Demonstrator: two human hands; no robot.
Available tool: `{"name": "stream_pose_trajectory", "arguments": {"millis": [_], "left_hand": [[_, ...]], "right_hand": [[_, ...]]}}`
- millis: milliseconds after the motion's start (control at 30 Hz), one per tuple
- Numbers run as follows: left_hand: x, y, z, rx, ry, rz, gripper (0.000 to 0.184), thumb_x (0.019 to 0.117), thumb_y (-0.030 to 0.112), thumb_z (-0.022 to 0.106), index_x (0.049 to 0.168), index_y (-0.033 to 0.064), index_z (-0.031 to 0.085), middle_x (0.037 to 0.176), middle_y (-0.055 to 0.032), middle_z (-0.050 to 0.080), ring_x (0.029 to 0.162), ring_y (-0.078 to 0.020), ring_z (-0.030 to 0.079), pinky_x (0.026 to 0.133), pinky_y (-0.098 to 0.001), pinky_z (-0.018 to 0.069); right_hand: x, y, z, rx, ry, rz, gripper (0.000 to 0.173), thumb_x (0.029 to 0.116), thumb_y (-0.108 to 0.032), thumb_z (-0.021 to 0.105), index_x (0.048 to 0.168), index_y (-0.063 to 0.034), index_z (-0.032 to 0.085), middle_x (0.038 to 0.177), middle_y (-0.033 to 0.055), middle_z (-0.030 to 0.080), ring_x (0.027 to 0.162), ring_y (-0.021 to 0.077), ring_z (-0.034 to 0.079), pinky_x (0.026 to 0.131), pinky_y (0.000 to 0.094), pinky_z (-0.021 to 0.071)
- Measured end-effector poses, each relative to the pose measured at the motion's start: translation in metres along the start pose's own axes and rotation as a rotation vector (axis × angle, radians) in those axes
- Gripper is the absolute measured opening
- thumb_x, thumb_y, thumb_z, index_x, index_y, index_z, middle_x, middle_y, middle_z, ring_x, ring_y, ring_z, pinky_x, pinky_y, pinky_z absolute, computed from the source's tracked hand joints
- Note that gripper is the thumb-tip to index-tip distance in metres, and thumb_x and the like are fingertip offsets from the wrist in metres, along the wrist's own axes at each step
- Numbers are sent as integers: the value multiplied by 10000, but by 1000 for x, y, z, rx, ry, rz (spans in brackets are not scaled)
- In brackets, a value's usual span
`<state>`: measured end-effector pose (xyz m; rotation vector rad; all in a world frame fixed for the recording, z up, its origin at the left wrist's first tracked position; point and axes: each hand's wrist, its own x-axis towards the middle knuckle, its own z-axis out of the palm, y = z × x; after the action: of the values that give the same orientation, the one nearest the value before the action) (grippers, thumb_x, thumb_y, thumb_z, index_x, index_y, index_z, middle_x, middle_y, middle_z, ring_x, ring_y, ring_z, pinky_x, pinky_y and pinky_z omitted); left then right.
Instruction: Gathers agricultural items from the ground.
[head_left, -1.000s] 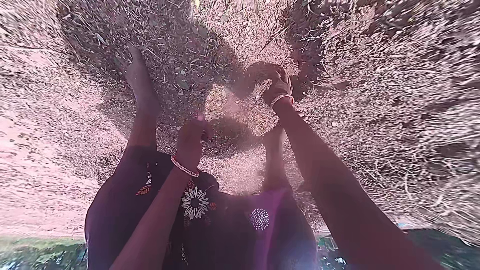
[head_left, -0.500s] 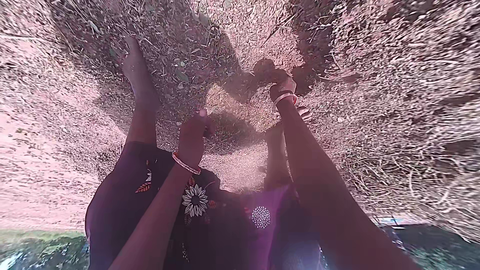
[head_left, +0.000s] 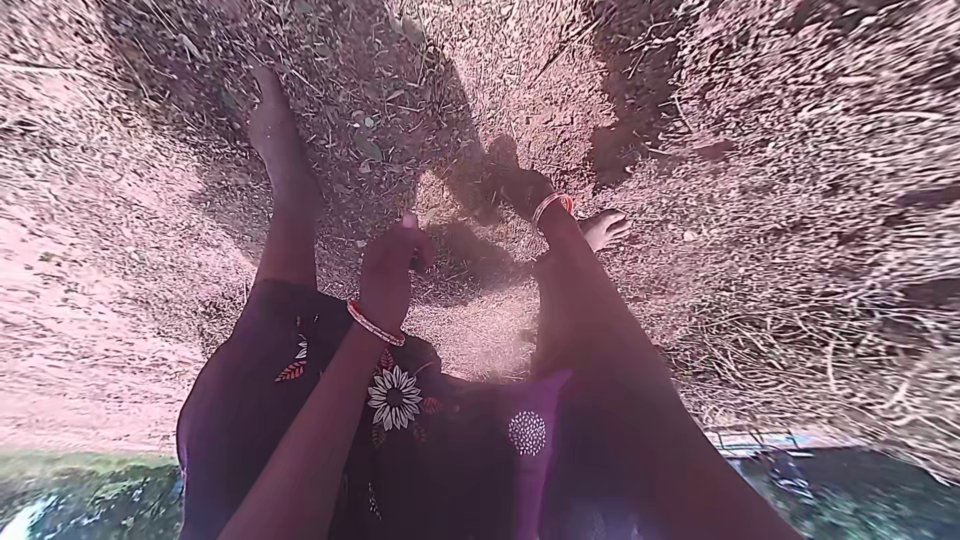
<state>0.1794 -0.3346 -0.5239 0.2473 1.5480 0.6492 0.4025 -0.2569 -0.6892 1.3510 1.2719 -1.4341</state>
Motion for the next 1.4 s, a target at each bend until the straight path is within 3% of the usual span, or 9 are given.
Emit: {"name": "stream_pose_trajectory", "arguments": {"millis": [133,267,367,767,933,1133,1233,1300,1400], "left_hand": [[0,0,-1,15,-4,-15,520,1115,376,259,762,178,586,750,76,597,714,-53,574,705,-250,509],[0,-2,0,22,-6,2,520,1117,377,262,767,176,590,760,76,604,727,-51,580,702,-246,508],[-2,-1,-1,10,-6,-11,511,1117,380,263,773,185,587,749,80,599,713,-51,575,694,-245,506],[-2,-2,-1,-8,-7,-14,498,1114,404,270,790,183,576,759,69,597,726,-62,589,722,-247,520],[-2,0,0,19,8,-15,495,1115,402,269,801,181,581,775,70,602,741,-56,584,723,-243,508],[0,3,-1,100,154,-129,356,1095,291,400,970,72,652,932,41,660,873,-19,602,810,-252,515],[1,1,-1,88,179,-151,292,1090,243,427,1019,74,655,956,45,665,897,-18,605,840,-254,516],[1,2,0,59,185,-166,280,1099,221,424,1144,38,632,1066,1,666,970,-49,627,885,-283,530],[1,5,-1,-9,137,-248,326,1111,268,396,1186,56,632,1109,-5,665,953,-77,640,863,-301,548]], "right_hand": [[31,-14,-26,139,378,108,502,1021,-78,512,1522,-106,500,1514,205,529,1398,366,519,1158,532,406],[54,-6,-28,128,206,-154,564,1002,-44,565,1548,-14,424,1603,199,430,1484,329,428,1229,479,333],[40,3,-41,255,157,-254,352,1031,-46,526,1368,17,605,1353,213,639,1226,286,631,1055,440,493],[40,6,-12,65,253,219,480,1037,-190,547,1505,-91,515,1467,245,560,1371,424,532,1132,617,407],[14,1,0,-54,-5,117,312,984,-145,666,1278,-44,689,1307,272,654,1277,459,587,1081,666,416],[-35,-6,-17,50,218,204,400,1088,-199,440,1467,-152,559,1201,212,722,1133,419,692,980,635,511],[-80,-34,-19,73,163,11,358,1110,-182,394,1350,-54,627,1121,237,724,1054,411,706,940,616,516],[-110,-47,-12,284,-14,-296,300,1100,-162,448,1214,-26,690,964,135,723,852,217,713,814,425,589],[-114,-56,-9,472,-171,-499,311,1097,-198,468,1281,-53,673,1105,71,739,974,100,722,904,323,602]]}}
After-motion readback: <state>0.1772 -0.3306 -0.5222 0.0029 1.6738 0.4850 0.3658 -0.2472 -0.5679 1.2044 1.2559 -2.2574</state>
